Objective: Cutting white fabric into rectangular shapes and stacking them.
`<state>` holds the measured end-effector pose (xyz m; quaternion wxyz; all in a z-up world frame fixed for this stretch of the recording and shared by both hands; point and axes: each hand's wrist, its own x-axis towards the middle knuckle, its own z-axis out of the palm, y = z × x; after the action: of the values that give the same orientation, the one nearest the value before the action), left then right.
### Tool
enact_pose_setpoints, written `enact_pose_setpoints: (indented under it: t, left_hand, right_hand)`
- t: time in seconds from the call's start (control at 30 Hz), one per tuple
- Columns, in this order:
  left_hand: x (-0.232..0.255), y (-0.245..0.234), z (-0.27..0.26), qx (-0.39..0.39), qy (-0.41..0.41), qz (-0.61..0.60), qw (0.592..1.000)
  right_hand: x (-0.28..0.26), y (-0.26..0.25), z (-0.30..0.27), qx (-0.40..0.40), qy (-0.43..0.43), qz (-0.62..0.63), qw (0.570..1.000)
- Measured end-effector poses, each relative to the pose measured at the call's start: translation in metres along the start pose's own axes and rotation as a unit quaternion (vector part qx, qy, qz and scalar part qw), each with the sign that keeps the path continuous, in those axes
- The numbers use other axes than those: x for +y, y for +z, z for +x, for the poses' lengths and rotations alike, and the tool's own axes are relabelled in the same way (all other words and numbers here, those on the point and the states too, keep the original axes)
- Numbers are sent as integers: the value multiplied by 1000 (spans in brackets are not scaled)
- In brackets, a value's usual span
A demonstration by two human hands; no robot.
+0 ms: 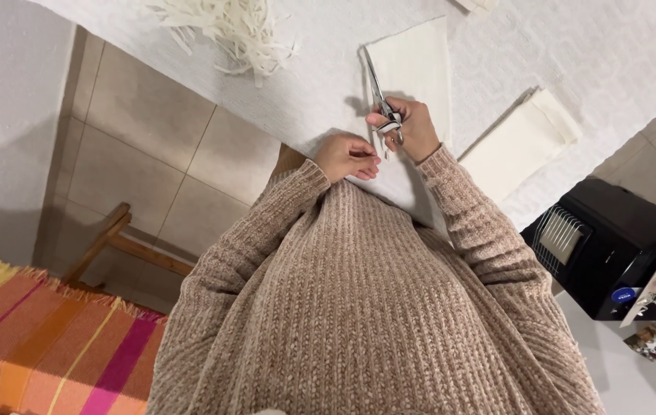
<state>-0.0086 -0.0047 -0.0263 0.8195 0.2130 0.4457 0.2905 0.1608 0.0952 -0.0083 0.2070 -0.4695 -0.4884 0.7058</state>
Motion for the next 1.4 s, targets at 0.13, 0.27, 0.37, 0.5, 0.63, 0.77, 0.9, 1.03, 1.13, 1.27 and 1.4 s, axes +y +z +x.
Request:
enact_pose_setpoints:
  t: [0.13,0.27,0.37,0.5,0.63,0.77,0.9,1.03,1.13,1.27,1.4]
  left_hand:
    - [0,-2,3,-10,-7,0,1000]
    - [0,-2,3,-7,-7,4,1000]
    - [7,-4,-1,0,3,14,1000]
    - [35,-17,-31,36,88,38,995]
    - [122,-37,-103,212,148,294,920]
    - [153,-70,-114,432,257,497,707]
    - [156,-53,-45,456,330,601,568]
    - [145,-5,49,301,388,623,609]
    - [134,-1,112,301,343,666,590]
    - [129,4,130,280,265,681,623]
    - [130,0,121,227,252,696,633]
  right_hand:
    - [7,-4,12,-4,-10,-5,1000]
    - [1,-2,11,3,-7,-5,1000]
    - [2,-4,14,-1,-12,-15,1000]
    - [-9,-31,-5,31,-94,-126,987]
    - [-55,-83,-33,85,-151,-327,929]
    - [-51,-113,-45,277,-29,-282,918]
    - [-11,-125,-34,345,-197,-603,692]
    - [-23,-85,-53,406,-166,-578,688]
    - [-3,-64,-62,399,-200,-594,669]
    - [21,-44,-77,328,-56,-512,792]
    - [7,-41,-83,290,12,-346,892]
